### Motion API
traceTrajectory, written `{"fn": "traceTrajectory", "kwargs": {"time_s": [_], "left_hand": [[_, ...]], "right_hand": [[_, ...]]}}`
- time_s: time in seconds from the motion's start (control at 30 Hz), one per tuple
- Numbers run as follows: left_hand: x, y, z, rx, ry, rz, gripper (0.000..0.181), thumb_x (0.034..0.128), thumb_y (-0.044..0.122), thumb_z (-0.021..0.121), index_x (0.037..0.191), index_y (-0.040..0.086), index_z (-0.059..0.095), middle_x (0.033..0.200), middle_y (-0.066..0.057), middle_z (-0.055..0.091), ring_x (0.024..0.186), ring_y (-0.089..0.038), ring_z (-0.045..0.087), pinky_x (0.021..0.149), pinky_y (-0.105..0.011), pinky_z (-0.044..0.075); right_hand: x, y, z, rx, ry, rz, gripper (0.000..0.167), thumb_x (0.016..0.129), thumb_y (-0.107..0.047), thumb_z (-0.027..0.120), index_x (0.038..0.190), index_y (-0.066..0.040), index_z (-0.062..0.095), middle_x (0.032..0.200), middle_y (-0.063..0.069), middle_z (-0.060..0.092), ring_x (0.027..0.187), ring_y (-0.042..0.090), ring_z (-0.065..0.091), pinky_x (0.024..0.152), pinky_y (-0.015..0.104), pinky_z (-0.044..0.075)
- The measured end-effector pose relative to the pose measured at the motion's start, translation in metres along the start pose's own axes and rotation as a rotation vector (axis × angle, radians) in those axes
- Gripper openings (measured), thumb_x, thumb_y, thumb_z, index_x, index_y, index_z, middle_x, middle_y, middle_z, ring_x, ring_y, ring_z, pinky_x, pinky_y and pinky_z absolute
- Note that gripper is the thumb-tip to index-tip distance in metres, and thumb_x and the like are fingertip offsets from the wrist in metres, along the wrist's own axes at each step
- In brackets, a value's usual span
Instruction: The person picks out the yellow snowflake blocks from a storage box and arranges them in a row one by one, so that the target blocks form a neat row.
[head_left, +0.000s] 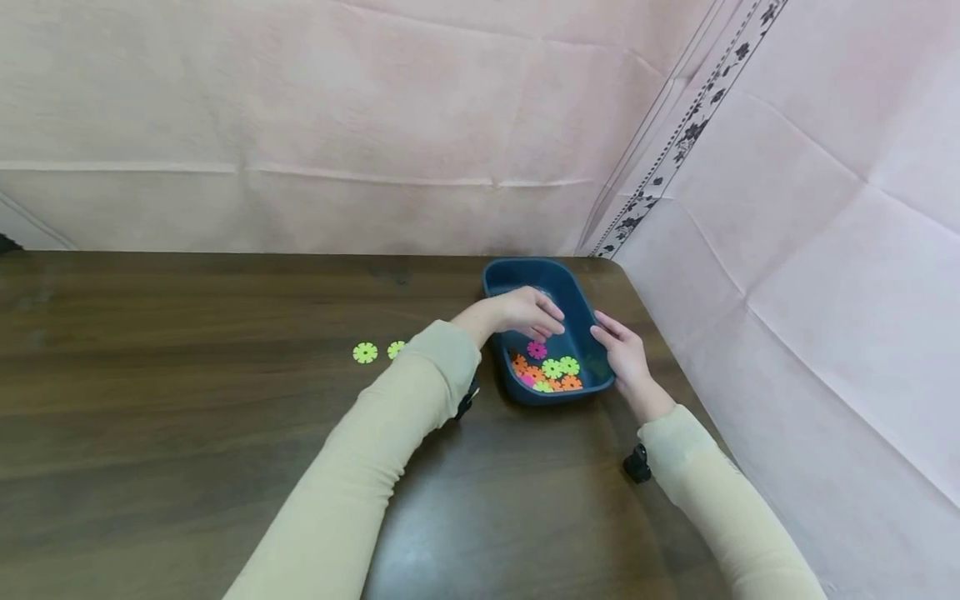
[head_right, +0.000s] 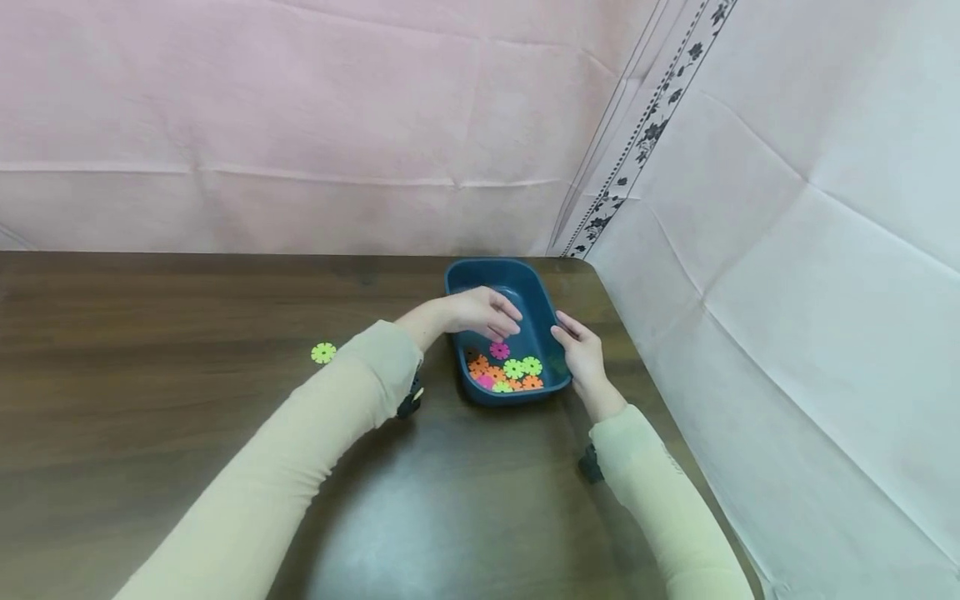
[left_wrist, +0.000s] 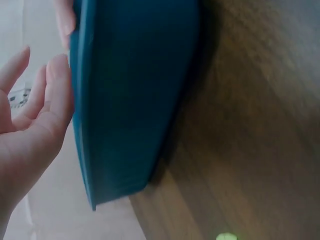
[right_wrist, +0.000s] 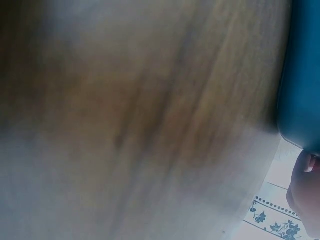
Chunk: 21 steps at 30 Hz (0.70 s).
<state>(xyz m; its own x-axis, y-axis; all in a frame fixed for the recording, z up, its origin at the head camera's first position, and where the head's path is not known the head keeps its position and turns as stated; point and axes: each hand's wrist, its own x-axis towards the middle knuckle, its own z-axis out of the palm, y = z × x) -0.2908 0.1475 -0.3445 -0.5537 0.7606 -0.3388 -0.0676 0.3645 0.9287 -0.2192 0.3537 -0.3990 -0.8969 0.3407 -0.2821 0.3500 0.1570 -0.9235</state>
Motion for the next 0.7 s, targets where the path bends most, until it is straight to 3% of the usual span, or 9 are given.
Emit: {"fn": "traceTrajectory", "kwargs": {"time_s": [0.13, 0.27, 0.37, 0.5, 0.7], "left_hand": [[0.014, -0.007, 0.005, 0.066, -0.07, -0.061, 0.04, 0.0862, 0.017, 0.067, 0.122, 0.002, 0.058, 0.118, -0.009, 0.064, 0.11, -0.024, 0.061, 0.094, -0.032, 0.052], [0.015, -0.007, 0.011, 0.158, -0.107, -0.12, 0.034, 0.0863, 0.014, 0.067, 0.117, 0.001, 0.061, 0.113, -0.009, 0.065, 0.104, -0.022, 0.063, 0.089, -0.03, 0.054], [0.007, -0.003, 0.017, 0.225, -0.127, -0.151, 0.034, 0.0893, 0.011, 0.062, 0.121, -0.002, 0.058, 0.119, -0.013, 0.062, 0.11, -0.025, 0.06, 0.095, -0.033, 0.051], [0.01, -0.005, 0.021, 0.3, -0.171, -0.178, 0.036, 0.0892, 0.01, 0.062, 0.123, -0.002, 0.057, 0.126, -0.015, 0.059, 0.114, -0.026, 0.058, 0.099, -0.034, 0.048], [0.014, -0.007, 0.026, 0.41, -0.204, -0.233, 0.032, 0.0875, 0.012, 0.064, 0.118, 0.001, 0.062, 0.116, -0.014, 0.063, 0.102, -0.021, 0.061, 0.093, -0.03, 0.052]], "right_hand": [[0.0, -0.001, 0.0, 0.008, -0.001, -0.004, 0.049, 0.096, -0.026, 0.053, 0.142, -0.016, 0.041, 0.151, 0.005, 0.034, 0.137, 0.022, 0.034, 0.114, 0.038, 0.031], [-0.001, -0.003, 0.001, 0.007, 0.002, -0.007, 0.048, 0.096, -0.025, 0.052, 0.142, -0.015, 0.041, 0.151, 0.005, 0.033, 0.138, 0.022, 0.032, 0.115, 0.038, 0.029], [0.0, -0.003, 0.0, 0.003, 0.003, -0.002, 0.047, 0.096, -0.025, 0.052, 0.141, -0.016, 0.042, 0.152, 0.005, 0.033, 0.139, 0.022, 0.031, 0.115, 0.039, 0.028], [0.001, -0.002, 0.0, -0.002, 0.0, 0.008, 0.048, 0.096, -0.026, 0.053, 0.142, -0.017, 0.041, 0.152, 0.004, 0.031, 0.139, 0.021, 0.03, 0.116, 0.04, 0.027], [0.001, -0.003, -0.002, -0.008, -0.01, 0.022, 0.049, 0.096, -0.027, 0.052, 0.143, -0.018, 0.039, 0.153, 0.003, 0.029, 0.14, 0.021, 0.029, 0.116, 0.039, 0.027]]}}
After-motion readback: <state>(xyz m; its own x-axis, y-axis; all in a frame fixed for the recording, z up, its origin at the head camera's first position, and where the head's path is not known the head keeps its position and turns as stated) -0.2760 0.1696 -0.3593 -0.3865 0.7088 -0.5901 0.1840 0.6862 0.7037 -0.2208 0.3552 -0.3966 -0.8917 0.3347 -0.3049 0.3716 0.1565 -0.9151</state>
